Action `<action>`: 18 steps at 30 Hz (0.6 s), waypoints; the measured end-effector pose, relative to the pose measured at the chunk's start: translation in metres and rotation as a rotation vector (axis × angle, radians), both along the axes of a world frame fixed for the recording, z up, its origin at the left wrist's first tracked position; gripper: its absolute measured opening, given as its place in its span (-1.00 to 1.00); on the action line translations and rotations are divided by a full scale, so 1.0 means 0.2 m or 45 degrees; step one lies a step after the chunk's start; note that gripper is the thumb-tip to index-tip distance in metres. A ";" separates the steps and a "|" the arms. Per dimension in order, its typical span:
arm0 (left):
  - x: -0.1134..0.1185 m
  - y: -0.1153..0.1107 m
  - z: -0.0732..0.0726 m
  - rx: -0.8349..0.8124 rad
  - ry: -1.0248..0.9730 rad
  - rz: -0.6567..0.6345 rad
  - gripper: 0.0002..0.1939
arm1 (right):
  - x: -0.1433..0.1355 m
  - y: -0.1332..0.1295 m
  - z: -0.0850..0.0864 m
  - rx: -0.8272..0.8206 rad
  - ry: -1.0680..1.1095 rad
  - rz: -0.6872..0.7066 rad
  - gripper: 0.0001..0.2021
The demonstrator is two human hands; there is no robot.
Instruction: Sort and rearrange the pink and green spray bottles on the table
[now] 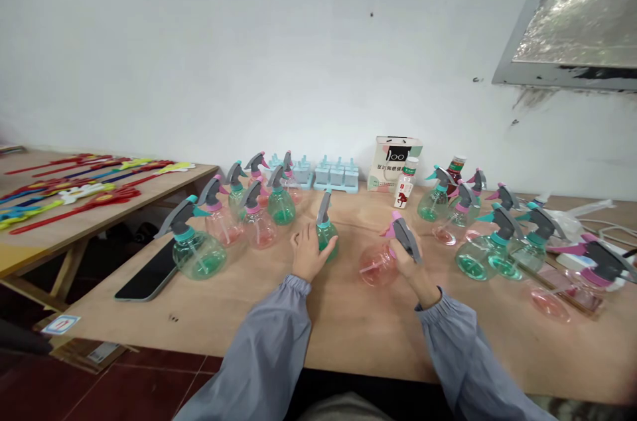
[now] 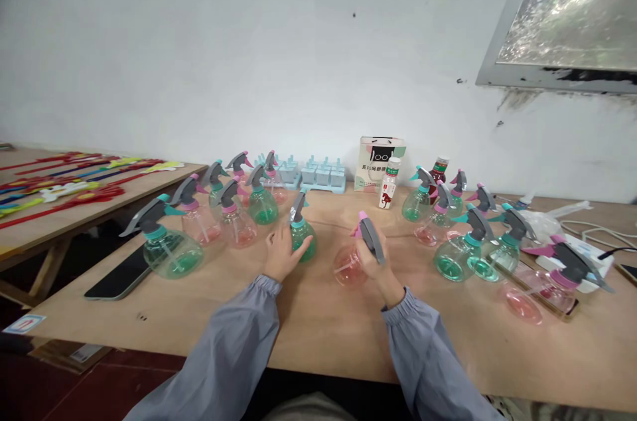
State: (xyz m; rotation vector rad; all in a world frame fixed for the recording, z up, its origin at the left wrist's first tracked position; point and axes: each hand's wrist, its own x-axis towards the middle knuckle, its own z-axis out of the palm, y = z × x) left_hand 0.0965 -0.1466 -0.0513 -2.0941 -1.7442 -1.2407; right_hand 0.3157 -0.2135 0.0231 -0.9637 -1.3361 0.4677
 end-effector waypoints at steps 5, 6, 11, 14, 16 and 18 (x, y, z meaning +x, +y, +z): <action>0.00 0.00 -0.01 0.006 0.022 0.008 -0.41 | 0.17 -0.13 -0.03 0.103 -0.081 -0.238 -0.78; 0.00 0.00 -0.01 0.002 0.028 0.013 -0.41 | 0.23 -0.15 -0.04 0.111 -0.066 -0.341 -0.77; 0.00 0.01 -0.02 -0.008 0.054 0.033 -0.39 | 0.54 -0.32 -0.08 0.189 -0.029 -0.859 -0.69; 0.00 0.02 -0.03 -0.004 0.065 0.041 -0.38 | 0.75 -0.42 -0.09 0.183 -0.055 -1.082 -0.60; 0.00 0.03 -0.03 0.003 0.067 0.048 -0.38 | 0.89 -0.46 -0.09 0.228 -0.011 -1.249 -0.53; 0.00 0.03 -0.04 0.008 0.066 0.045 -0.38 | 1.01 -0.48 -0.09 0.275 0.056 -1.425 -0.50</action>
